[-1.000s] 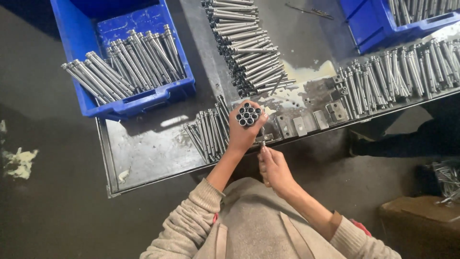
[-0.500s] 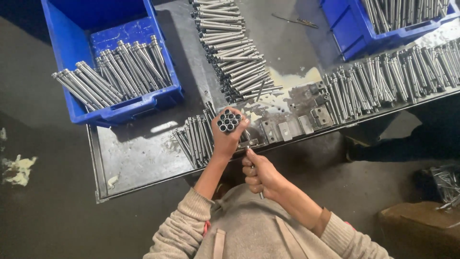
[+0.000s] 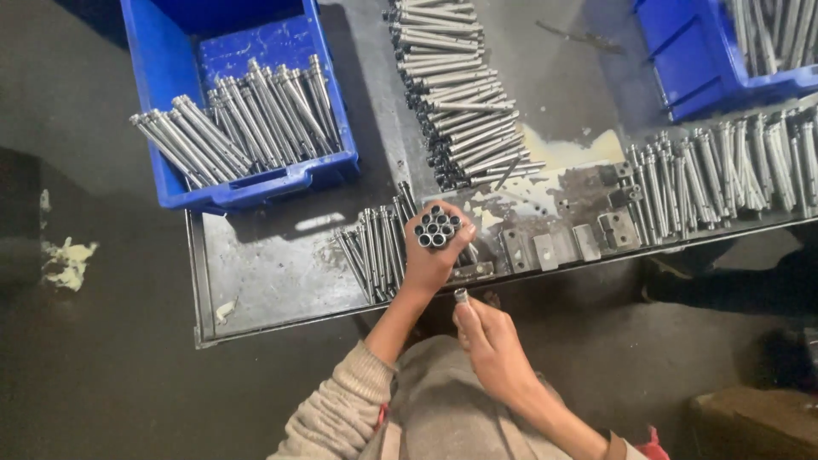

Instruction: A person is manually inserting long metal rods into a multi-hole metal fixture on a workbench.

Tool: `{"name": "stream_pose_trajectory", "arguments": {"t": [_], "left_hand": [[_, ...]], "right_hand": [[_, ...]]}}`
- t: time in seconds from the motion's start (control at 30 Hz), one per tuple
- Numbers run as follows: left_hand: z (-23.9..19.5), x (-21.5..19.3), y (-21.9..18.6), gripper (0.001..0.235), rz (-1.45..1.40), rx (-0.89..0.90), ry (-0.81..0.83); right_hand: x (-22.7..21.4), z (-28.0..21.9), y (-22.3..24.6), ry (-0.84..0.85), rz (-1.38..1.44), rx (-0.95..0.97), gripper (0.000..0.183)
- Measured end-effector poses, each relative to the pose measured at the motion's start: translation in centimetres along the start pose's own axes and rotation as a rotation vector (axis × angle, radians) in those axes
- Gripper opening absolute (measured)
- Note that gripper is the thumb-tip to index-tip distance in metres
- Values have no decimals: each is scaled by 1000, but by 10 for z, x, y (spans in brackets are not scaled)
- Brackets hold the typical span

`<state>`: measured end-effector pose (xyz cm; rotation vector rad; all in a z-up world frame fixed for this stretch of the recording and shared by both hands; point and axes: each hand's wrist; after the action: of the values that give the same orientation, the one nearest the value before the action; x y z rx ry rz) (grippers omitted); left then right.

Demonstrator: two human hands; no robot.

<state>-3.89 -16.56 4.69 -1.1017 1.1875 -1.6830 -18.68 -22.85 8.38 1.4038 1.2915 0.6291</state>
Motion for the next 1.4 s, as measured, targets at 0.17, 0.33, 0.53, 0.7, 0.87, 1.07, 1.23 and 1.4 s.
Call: {"name": "stream_pose_trajectory", "arguments": {"t": [0.17,0.33,0.53,0.7,0.87,1.07,1.23,1.4], "left_hand": [[10,1,11,16,-34,-41,-49],[9,-3,5,16,-57,-61,-28],[6,-2,8,15,-60,-72,-36],[4,3,-2,24,-95,-76,-24],[-1,4,-7,11,12,-44,-56],[-2,15,-27,25,158,46,-62],[-11,22,-10,24,250,-3,-95],[-18,21,-20,15,170,116,-82]], "right_hand": [[3,29,-31,-2,307,343,36],[-3,27,-18,122,674,617,36],[-12,30,-33,220,771,645,36],[-4,32,-88,152,185,21,38],[-93,78,11,28,-266,-278,20],[-99,273,49,-117,-445,-767,15],[-61,327,36,69,-592,-999,30],[-118,205,55,-341,-166,-765,18]]}}
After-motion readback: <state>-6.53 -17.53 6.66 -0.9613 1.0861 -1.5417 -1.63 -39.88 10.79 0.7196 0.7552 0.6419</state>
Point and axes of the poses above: each hand's wrist, its own z-axis towards the middle knuckle, its own x-axis out of the palm, y = z × x, and after that the axes turned 6 degrees about -y, right-handed
